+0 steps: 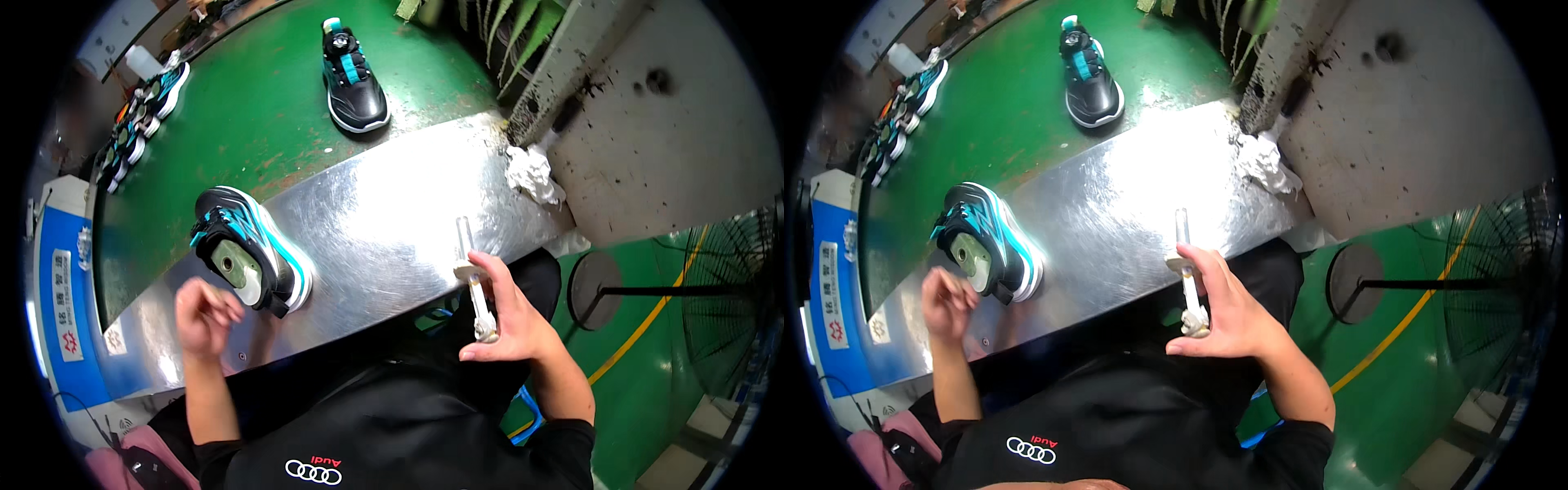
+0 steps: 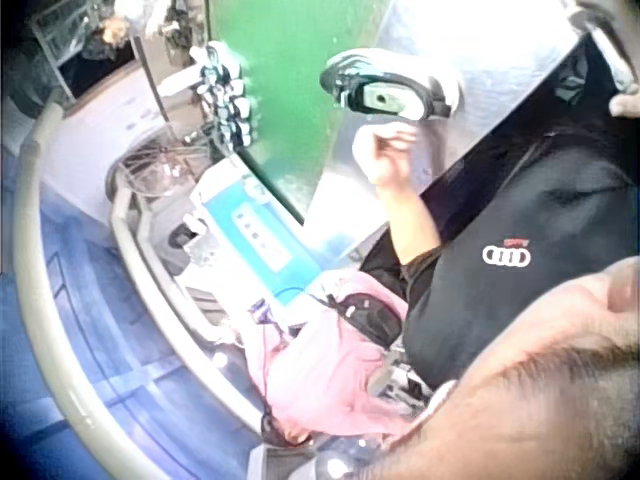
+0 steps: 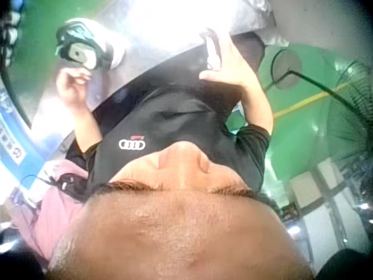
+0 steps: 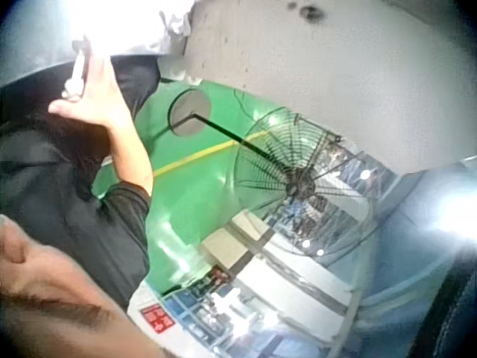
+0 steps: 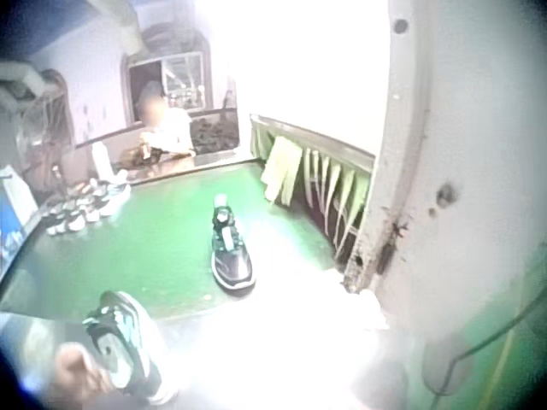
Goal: The person applies adhesive to the rear sole area of multiple athletic shoes using a large syringe, then places each shoe back onto a conveyor belt.
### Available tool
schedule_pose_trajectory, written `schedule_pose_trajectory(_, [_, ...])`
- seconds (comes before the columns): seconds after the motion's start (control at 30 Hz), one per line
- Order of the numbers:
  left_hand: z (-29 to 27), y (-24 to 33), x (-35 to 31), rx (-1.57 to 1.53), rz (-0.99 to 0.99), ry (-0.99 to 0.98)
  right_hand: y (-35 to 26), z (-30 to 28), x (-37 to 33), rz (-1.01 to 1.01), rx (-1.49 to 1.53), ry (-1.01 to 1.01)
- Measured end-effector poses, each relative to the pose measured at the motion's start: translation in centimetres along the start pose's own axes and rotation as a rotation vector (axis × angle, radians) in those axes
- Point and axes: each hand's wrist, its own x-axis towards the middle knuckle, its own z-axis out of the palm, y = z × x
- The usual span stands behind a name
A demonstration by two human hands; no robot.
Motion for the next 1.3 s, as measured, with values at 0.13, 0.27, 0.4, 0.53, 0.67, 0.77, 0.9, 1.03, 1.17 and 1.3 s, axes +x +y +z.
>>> schedule_pose_trajectory(0.13, [-6.5,0.3,4.5,0.111,0.049,0.41,0.5,-0.6,0.6,0.019,-0.059,-0.016])
schedule_pose_trajectory(0.27, [-10.5,-2.4,9.5,0.519,-0.089,0.476,1.8,-0.5,1.5,0.106,-0.153,-0.002])
schedule_pose_trajectory(0.4, [-8.2,-1.3,13.8,0.924,-0.304,0.334,0.4,-0.4,1.6,0.145,-0.183,0.022])
schedule_pose_trajectory(0.53, [-6.2,-1.0,13.8,0.559,-0.256,0.184,-1.0,0.4,1.5,0.087,-0.347,-0.082])
schedule_pose_trajectory(0.67, [-2.5,-1.0,13.4,0.134,-0.109,0.201,-2.1,1.0,2.2,0.101,-0.33,-0.086])
schedule_pose_trajectory(0.77, [0.2,-0.8,13.5,-0.034,0.019,0.127,-2.9,0.4,2.7,0.181,-0.444,-0.156])
schedule_pose_trajectory(0.9, [2.5,0.2,10.5,-0.327,0.171,0.003,-3.8,0.1,2.1,0.212,-0.353,-0.238])
schedule_pose_trajectory(1.03, [4.0,-0.2,8.7,-0.43,0.132,-0.045,-4.7,0.8,0.3,0.292,0.294,0.016])
schedule_pose_trajectory(1.17, [3.9,-0.8,8.1,-0.475,0.084,-0.118,-3.6,1.1,2.4,0.069,0.688,0.014])
schedule_pose_trajectory(1.3, [3.7,-0.6,7.2,-0.465,0.06,-0.214,-4.8,0.2,2.9,0.069,0.785,-0.05])
